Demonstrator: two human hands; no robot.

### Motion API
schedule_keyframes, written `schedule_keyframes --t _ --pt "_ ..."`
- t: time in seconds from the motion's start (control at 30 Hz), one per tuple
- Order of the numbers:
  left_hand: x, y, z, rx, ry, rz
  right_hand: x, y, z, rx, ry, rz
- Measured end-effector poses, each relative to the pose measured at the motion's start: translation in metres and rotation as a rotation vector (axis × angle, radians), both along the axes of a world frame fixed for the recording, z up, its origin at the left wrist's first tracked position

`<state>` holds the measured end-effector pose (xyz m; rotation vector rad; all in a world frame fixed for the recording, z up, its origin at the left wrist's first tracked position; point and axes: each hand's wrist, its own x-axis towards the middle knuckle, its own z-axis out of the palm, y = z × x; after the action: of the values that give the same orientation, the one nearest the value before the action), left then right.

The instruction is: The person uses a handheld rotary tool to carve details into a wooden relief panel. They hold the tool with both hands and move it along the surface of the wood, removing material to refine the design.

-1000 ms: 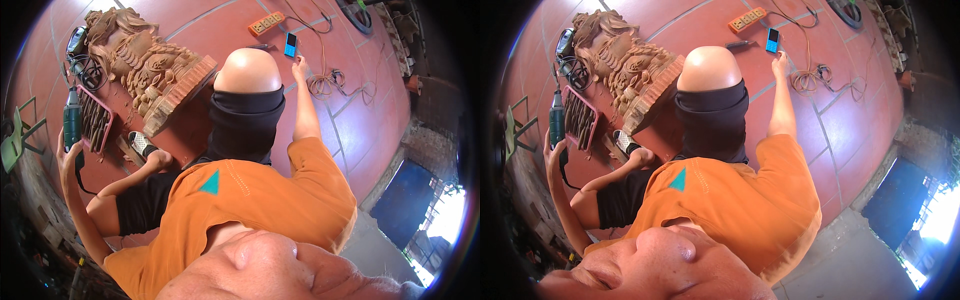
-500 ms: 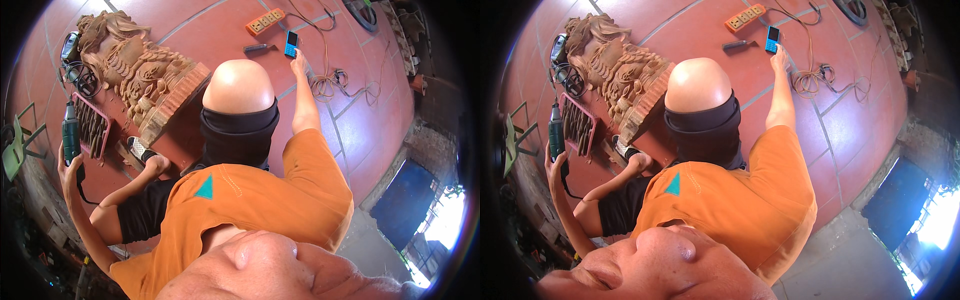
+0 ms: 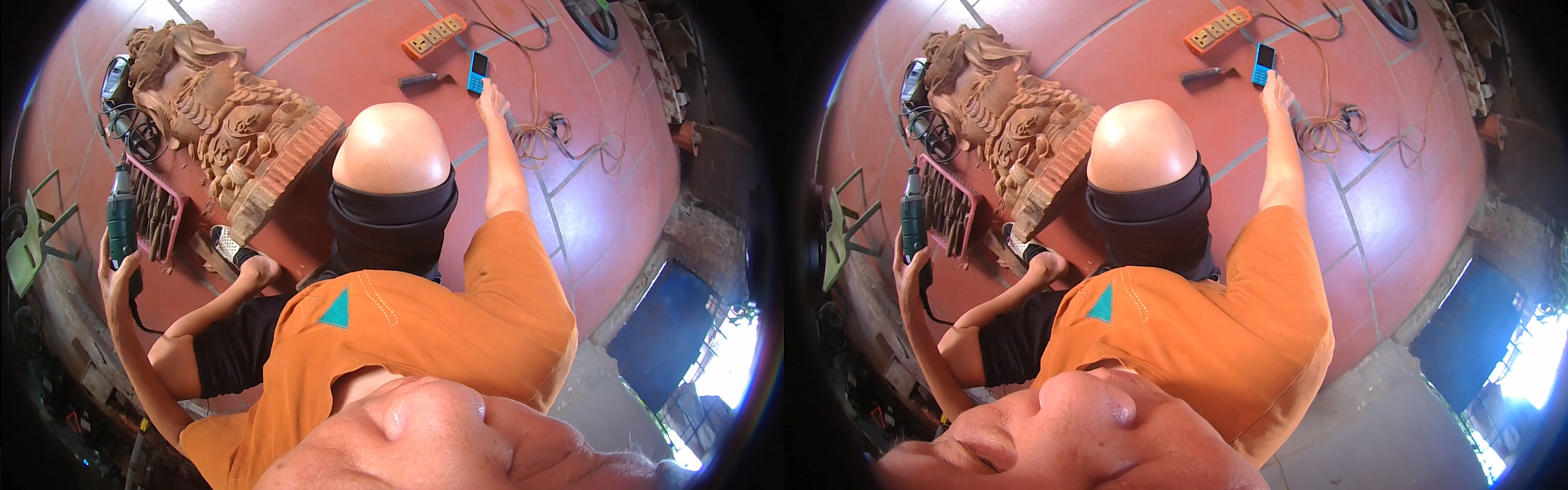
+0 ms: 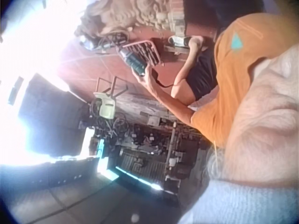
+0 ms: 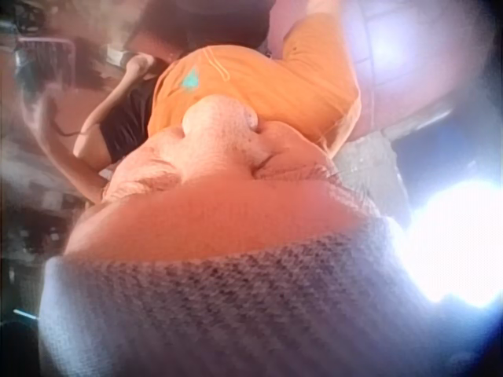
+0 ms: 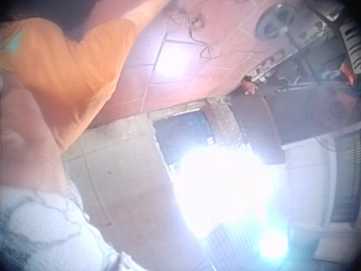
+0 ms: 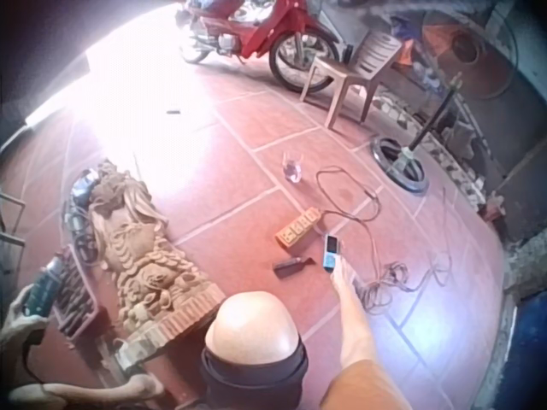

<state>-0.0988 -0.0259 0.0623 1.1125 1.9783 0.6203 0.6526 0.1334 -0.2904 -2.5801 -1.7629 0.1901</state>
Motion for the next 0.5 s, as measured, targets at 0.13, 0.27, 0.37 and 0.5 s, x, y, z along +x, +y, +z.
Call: schedule_keyframes --t 0.13,0.27,0.37,0.5 --pt "0.0 0.0 0.002 0.021 0.004 -0.009 0.003 0.012 0.002 -0.065 -0.042 -0.029" --pt "-0.007 -0.003 0.006 0.03 0.047 0.015 0.004 0.014 -0.015 0.067 0.015 -0.094" --pt "-0.022 -0.009 0.011 0.029 0.088 0.063 -0.001 0.008 -0.036 0.273 0.129 -0.174" --pt "-0.058 -0.017 0.005 0.069 0.117 0.097 -0.018 -0.001 -0.055 0.251 0.664 -0.355"
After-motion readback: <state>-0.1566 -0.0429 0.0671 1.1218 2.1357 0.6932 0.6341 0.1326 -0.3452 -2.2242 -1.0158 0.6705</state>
